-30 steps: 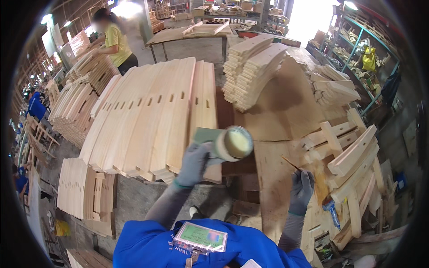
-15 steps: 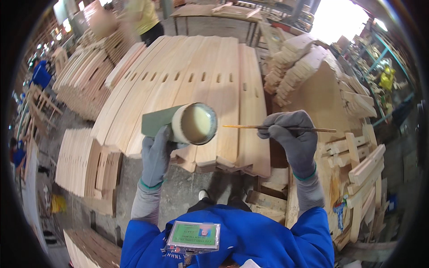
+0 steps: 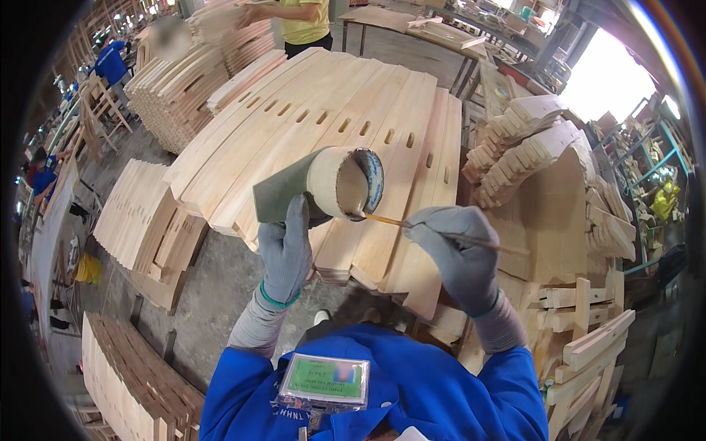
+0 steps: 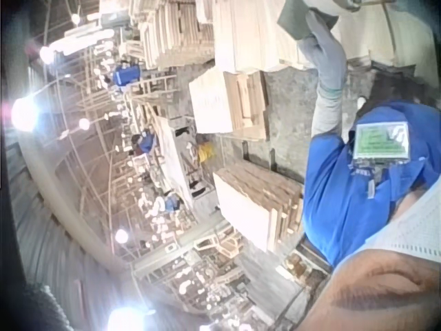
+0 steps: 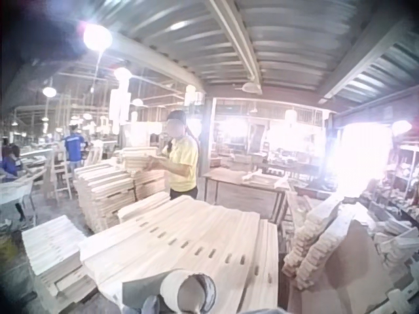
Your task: The person picks up wooden boards from a stack, places them on a workbench, and applies glue into the pre-drilled slots using a brush and a can. The person repeats this process for multiple boards.
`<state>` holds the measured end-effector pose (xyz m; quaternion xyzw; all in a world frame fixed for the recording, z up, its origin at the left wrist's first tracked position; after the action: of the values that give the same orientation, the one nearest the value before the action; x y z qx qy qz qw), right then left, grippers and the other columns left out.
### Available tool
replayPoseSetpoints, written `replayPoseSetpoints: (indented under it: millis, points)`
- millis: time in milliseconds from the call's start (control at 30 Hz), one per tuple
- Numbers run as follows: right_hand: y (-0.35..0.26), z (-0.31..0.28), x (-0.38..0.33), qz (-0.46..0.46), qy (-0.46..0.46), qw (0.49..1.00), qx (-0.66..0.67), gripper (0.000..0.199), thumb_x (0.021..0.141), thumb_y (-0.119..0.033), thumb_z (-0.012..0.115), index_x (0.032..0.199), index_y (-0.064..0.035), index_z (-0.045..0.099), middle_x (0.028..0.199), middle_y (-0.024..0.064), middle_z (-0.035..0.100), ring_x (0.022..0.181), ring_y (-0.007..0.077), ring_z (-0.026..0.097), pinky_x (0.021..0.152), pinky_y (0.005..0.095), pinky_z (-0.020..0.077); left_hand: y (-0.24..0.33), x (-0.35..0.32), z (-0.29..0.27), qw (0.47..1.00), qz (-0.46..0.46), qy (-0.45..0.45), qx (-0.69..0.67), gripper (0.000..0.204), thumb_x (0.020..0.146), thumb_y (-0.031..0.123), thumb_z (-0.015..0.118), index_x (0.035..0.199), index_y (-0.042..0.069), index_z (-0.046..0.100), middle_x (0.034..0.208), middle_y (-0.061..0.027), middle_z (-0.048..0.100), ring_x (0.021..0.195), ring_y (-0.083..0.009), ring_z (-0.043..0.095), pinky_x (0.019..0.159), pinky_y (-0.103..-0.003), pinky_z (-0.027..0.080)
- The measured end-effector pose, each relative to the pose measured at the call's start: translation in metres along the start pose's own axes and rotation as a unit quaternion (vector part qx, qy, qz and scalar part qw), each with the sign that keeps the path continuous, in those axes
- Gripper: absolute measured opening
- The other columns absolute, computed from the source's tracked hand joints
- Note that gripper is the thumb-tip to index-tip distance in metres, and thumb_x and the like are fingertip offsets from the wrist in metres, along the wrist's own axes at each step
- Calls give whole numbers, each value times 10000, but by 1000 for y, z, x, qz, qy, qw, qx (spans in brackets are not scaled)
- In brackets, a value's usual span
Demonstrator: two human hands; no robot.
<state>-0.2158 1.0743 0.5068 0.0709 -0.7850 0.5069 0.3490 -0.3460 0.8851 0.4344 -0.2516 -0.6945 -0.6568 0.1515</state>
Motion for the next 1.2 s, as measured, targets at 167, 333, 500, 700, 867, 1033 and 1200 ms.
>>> replayPoseSetpoints:
  millis: [167, 333, 500, 700, 867, 1033, 1200]
  points:
    - [0, -38, 18, -40, -16, 998, 43, 166, 763, 90, 661, 870, 2, 570, 892, 127, 659, 801, 164, 651, 725, 276, 532, -6, -2, 38, 935, -139, -23, -326, 271, 885, 9, 538, 1153, -24, 555, 794, -90, 590, 602, -112, 546, 566, -256, 515]
    - [33, -56, 15, 29, -50, 988, 141, 162, 787, 124, 599, 885, 15, 529, 894, 174, 639, 798, 205, 653, 733, 314, 552, 6, -2, 49, 951, -102, -70, -285, 258, 945, 131, 482, 1071, -86, 542, 949, -141, 631, 779, -199, 660, 718, -348, 570]
    - [52, -68, 19, 22, 38, 979, 201, 130, 805, 114, 410, 867, 24, 480, 843, 203, 610, 704, 228, 642, 663, 348, 569, -2, -1, 54, 938, -155, 14, -309, 171, 927, 123, 522, 942, -40, 571, 657, -23, 528, 508, -69, 480, 510, -220, 467]
    - [90, -62, 13, 98, 15, 932, 348, 104, 847, 91, 476, 925, 27, 496, 917, 179, 621, 797, 246, 661, 752, 374, 569, 5, 0, 52, 990, -21, 0, -138, 192, 891, -9, 529, 1077, -21, 572, 811, -44, 562, 572, -79, 510, 492, -212, 437]
    - [110, -46, 10, 142, 17, 898, 416, 111, 860, 74, 472, 942, 5, 500, 935, 167, 617, 822, 252, 661, 760, 380, 572, 0, -4, 48, 997, 34, 36, -65, 211, 881, -38, 531, 1084, -5, 580, 817, -41, 558, 572, -76, 498, 481, -220, 432]
    - [124, -40, 6, 161, 25, 881, 444, 114, 866, 71, 471, 946, -5, 499, 966, 162, 607, 838, 250, 655, 759, 390, 572, -18, -1, 64, 932, -123, 97, -328, 78, 924, 49, 516, 904, 10, 580, 602, -17, 499, 493, -59, 450, 504, -232, 457]
    - [140, -38, 0, 163, 63, 903, 392, 76, 883, 52, 466, 938, 7, 492, 963, 164, 602, 842, 251, 650, 762, 408, 572, -23, -3, 71, 946, -128, 128, -269, 92, 929, 72, 513, 912, 7, 577, 693, -37, 572, 590, -78, 543, 584, -270, 513]
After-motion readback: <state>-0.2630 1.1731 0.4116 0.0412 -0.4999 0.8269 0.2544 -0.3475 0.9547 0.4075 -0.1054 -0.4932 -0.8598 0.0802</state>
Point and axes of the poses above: each hand's wrist, its own x-axis towards the middle knuckle, its own z-axis out of the palm, y = z × x, the point moved 9 cm from there along x, towards the middle knuckle
